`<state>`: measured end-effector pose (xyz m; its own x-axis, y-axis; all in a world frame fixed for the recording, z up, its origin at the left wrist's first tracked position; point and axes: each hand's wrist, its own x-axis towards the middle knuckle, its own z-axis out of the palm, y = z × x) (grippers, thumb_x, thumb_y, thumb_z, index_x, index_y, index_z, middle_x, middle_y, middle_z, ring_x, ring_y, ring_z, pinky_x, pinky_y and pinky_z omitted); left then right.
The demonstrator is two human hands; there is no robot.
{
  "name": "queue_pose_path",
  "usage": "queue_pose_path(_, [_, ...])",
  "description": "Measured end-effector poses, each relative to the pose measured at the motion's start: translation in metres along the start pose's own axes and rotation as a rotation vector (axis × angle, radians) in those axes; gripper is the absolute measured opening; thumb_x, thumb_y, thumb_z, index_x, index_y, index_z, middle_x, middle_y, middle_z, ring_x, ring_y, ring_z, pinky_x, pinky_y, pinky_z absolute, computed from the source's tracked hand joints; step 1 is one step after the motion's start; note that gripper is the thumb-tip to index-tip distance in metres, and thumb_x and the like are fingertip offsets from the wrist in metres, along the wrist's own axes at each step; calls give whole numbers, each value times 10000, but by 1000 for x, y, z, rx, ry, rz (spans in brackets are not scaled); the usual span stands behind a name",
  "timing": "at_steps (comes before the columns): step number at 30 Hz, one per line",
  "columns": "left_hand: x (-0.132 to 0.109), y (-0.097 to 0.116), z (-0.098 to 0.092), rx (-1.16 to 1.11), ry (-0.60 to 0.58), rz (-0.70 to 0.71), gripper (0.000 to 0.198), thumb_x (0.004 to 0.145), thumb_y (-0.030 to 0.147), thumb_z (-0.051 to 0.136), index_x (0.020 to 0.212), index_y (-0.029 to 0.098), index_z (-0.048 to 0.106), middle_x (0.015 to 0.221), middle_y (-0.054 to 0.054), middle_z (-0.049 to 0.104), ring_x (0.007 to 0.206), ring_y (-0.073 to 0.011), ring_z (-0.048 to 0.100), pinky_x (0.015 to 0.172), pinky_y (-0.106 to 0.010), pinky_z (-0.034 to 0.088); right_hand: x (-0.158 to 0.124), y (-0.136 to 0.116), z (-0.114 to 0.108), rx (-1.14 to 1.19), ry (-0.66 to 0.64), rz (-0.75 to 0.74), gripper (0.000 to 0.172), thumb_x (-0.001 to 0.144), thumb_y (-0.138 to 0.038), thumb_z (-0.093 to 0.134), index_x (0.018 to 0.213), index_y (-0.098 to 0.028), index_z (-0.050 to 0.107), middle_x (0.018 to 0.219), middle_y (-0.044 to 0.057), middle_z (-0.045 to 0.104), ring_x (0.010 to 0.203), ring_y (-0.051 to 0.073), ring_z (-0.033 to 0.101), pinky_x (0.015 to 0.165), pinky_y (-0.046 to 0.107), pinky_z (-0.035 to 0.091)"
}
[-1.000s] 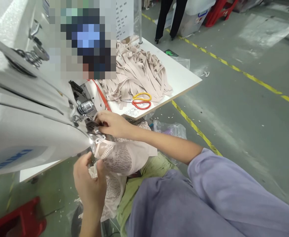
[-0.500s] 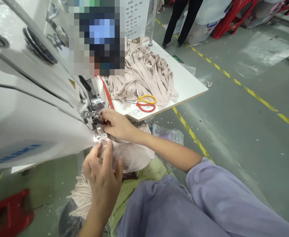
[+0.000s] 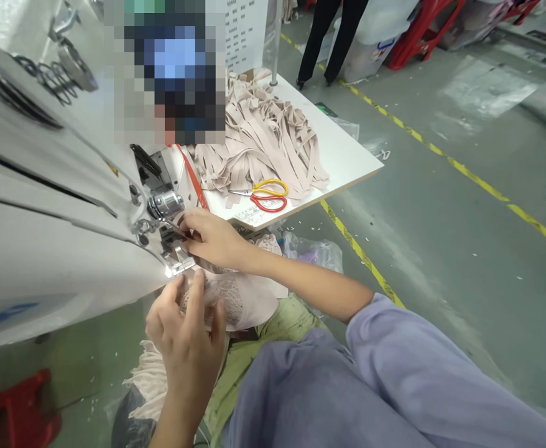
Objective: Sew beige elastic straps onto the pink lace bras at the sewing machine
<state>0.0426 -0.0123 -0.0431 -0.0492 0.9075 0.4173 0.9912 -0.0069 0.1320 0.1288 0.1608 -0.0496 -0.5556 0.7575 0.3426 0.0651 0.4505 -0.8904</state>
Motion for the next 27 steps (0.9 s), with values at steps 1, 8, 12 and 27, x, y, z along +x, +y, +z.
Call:
queue_pose_path(1, [0, 0, 0, 1, -1, 4, 524, 870, 306, 648, 1374, 188, 571, 1372, -217, 465, 1225, -372, 460, 1038, -504, 341, 0, 0, 0, 3, -2, 6, 60, 739, -129, 530, 770, -177, 510, 870, 20, 528, 790, 160, 497, 658, 277, 400])
queue_pose_path(8, [-9, -22, -2, -124, 70, -102, 539, 865, 373, 660, 1358, 194, 534, 1297, -194, 540, 1218, -362, 497, 1043, -522, 343, -11, 8, 1, 42, 83, -31, 63, 835, -211, 629, 876, -179, 593, 981, 17, 594, 724, 115, 504, 669, 254, 427])
queue_pose_path(12, [-13, -41, 8, -547, -1, -485, 584, 902, 472, 591, 1398, 196, 454, 1365, -181, 518, 1267, -329, 503, 1040, -467, 418, -30, 11, 0, 93, 146, 47, 188, 911, -343, 610, 1020, -192, 622, 1065, 44, 592, 705, 100, 528, 654, 249, 440])
queue_pose_path(27, [2, -43, 2, -843, -342, -597, 600, 885, 508, 603, 1364, 172, 470, 1287, -138, 589, 1143, -273, 601, 931, -374, 500, -67, 12, -2, 149, 78, 116, 244, 871, -410, 667, 967, -188, 631, 965, 39, 611, 741, 125, 560, 704, 286, 464])
